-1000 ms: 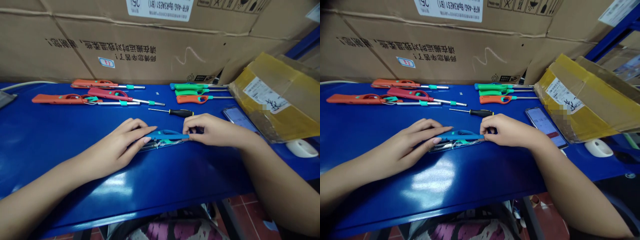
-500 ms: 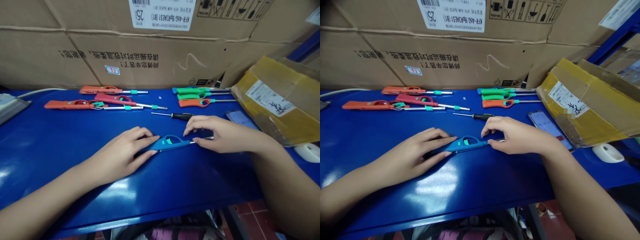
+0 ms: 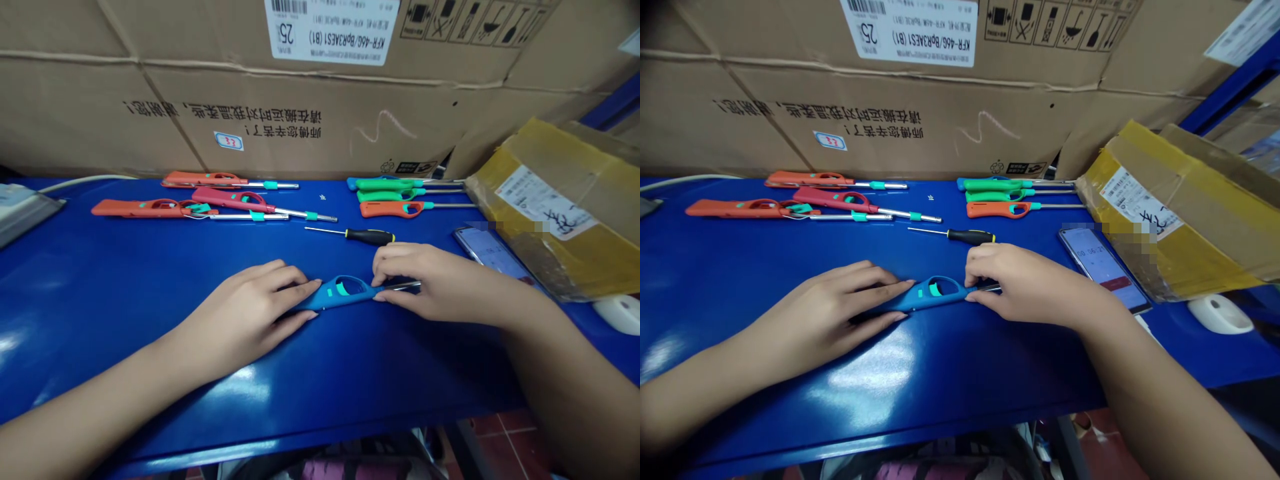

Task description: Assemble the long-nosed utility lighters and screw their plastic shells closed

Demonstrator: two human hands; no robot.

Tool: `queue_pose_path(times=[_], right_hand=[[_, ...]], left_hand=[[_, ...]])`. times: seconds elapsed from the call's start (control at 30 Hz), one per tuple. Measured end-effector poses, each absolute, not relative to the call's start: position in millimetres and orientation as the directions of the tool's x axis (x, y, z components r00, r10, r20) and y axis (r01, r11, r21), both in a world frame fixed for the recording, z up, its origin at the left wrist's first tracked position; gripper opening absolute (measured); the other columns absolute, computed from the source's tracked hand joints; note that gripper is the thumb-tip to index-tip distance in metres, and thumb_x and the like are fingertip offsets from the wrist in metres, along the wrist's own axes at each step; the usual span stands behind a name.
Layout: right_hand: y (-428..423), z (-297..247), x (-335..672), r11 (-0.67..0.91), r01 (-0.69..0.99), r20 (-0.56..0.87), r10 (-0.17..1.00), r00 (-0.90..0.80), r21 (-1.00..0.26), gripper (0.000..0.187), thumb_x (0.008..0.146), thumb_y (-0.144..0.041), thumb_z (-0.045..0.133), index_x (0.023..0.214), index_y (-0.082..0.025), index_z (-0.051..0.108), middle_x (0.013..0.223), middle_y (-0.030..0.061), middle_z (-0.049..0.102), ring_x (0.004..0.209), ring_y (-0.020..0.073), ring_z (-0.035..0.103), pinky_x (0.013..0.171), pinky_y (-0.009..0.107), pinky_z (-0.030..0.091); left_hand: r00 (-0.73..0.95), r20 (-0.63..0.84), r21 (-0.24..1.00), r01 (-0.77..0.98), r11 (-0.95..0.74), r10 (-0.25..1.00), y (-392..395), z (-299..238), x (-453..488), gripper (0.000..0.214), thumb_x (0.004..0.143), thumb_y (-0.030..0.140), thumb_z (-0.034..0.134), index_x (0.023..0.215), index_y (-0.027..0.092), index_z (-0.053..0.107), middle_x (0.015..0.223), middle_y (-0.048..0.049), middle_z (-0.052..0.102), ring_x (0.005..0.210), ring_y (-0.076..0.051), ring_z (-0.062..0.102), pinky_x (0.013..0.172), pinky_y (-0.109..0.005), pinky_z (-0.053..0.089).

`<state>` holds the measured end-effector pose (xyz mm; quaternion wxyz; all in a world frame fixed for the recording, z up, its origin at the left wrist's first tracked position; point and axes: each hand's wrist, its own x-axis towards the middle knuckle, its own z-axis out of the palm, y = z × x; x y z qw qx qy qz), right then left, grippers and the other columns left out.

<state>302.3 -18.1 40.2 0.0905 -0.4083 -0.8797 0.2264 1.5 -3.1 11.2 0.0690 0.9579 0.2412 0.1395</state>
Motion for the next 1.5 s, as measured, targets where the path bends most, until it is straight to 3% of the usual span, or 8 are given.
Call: queue_pose_path(times=[0.27, 0.4, 0.5, 0.57, 0.7, 0.93, 1.2, 1.5], right_hand=[[-19.2, 41.2, 304.2, 0.568, 0.684, -0.063, 0.746, -0.663, -0.458, 0.005, 0.092, -0.024, 0.066, 0.089, -0.021, 0.066, 0.093, 0.0024, 0.066, 0.087, 0.0172, 0.061, 0.077, 0.031, 0.045], [-22.7, 40.8, 299.9, 0.575, 0.714, -0.095, 0.749, -0.656, -0.399, 0.007, 0.093, -0.025, 0.064, 0.087, -0.020, 0.064, 0.090, 0.0019, 0.065, 0.084, 0.0173, 0.060, 0.074, 0.031, 0.043], [-27.0, 40.3, 292.0, 0.606, 0.742, -0.085, 0.755, -0.650, -0.287, 0.010, 0.092, -0.025, 0.064, 0.084, -0.020, 0.062, 0.087, 0.0018, 0.064, 0.083, 0.0188, 0.060, 0.075, 0.033, 0.042], [-28.7, 39.5, 286.7, 0.626, 0.755, -0.060, 0.761, -0.646, -0.193, 0.012, 0.090, -0.026, 0.065, 0.082, -0.020, 0.059, 0.085, 0.0020, 0.063, 0.081, 0.0196, 0.059, 0.075, 0.034, 0.042], [-27.0, 39.2, 284.0, 0.654, 0.748, 0.018, 0.754, -0.656, -0.114, 0.010, 0.090, -0.026, 0.066, 0.084, -0.020, 0.060, 0.084, 0.0030, 0.066, 0.079, 0.0207, 0.061, 0.077, 0.036, 0.043], [-21.6, 40.1, 290.3, 0.692, 0.699, 0.222, 0.721, -0.656, -0.181, 0.018, 0.101, -0.031, 0.054, 0.107, -0.020, 0.067, 0.103, 0.0084, 0.073, 0.096, 0.0233, 0.065, 0.089, 0.038, 0.048], [-23.9, 36.5, 285.7, 0.735, 0.670, 0.300, 0.665, -0.684, -0.101, 0.021, 0.101, -0.028, 0.050, 0.098, -0.017, 0.067, 0.091, 0.0084, 0.072, 0.085, 0.0232, 0.061, 0.079, 0.038, 0.045], [-31.9, 25.5, 264.8, 0.769, 0.627, 0.264, 0.636, -0.725, -0.127, 0.029, 0.105, -0.037, 0.047, 0.108, -0.018, 0.069, 0.108, 0.0071, 0.076, 0.094, 0.0211, 0.065, 0.078, 0.035, 0.041]], left_hand=[[0.848, 0.271, 0.184, 0.419, -0.889, 0.456, -3.8, 11.4, 1.7, 0.032, 0.100, 0.035, 0.058, 0.124, 0.016, 0.069, 0.101, -0.0073, 0.073, 0.090, -0.023, 0.066, 0.078, -0.037, 0.056], [0.864, 0.287, -0.002, 0.433, -0.901, 0.414, -13.7, 11.2, 5.9, 0.030, 0.101, 0.030, 0.057, 0.120, 0.011, 0.071, 0.096, -0.0080, 0.075, 0.085, -0.025, 0.069, 0.071, -0.039, 0.059], [0.874, 0.321, -0.179, 0.435, -0.882, 0.366, -21.2, 9.0, 10.3, 0.029, 0.099, 0.022, 0.056, 0.117, 0.006, 0.072, 0.093, -0.0093, 0.076, 0.080, -0.026, 0.070, 0.062, -0.039, 0.059], [0.869, 0.346, -0.217, 0.441, -0.871, 0.354, -22.0, 6.9, 11.3, 0.029, 0.099, 0.021, 0.055, 0.117, 0.004, 0.071, 0.093, -0.0102, 0.076, 0.079, -0.025, 0.070, 0.062, -0.038, 0.060], [0.847, 0.370, -0.074, 0.437, -0.896, 0.383, -12.9, 4.3, 6.3, 0.032, 0.102, 0.025, 0.054, 0.124, 0.007, 0.068, 0.100, -0.0110, 0.077, 0.087, -0.024, 0.072, 0.074, -0.036, 0.062], [0.763, 0.372, 0.238, 0.472, -0.849, 0.528, -3.0, 7.8, -0.3, 0.030, 0.101, 0.029, 0.057, 0.123, 0.012, 0.068, 0.109, -0.0110, 0.076, 0.096, -0.023, 0.072, 0.088, -0.038, 0.060], [0.745, 0.423, 0.288, 0.430, -0.856, 0.516, -8.1, 13.1, 0.4, 0.026, 0.099, 0.020, 0.058, 0.118, 0.007, 0.068, 0.096, -0.0112, 0.074, 0.082, -0.022, 0.067, 0.074, -0.035, 0.057], [0.759, 0.438, 0.311, 0.375, -0.873, 0.482, -18.2, 10.8, 10.6, 0.021, 0.099, 0.018, 0.053, 0.112, 0.010, 0.068, 0.088, -0.0088, 0.073, 0.075, -0.019, 0.065, 0.069, -0.032, 0.055]])
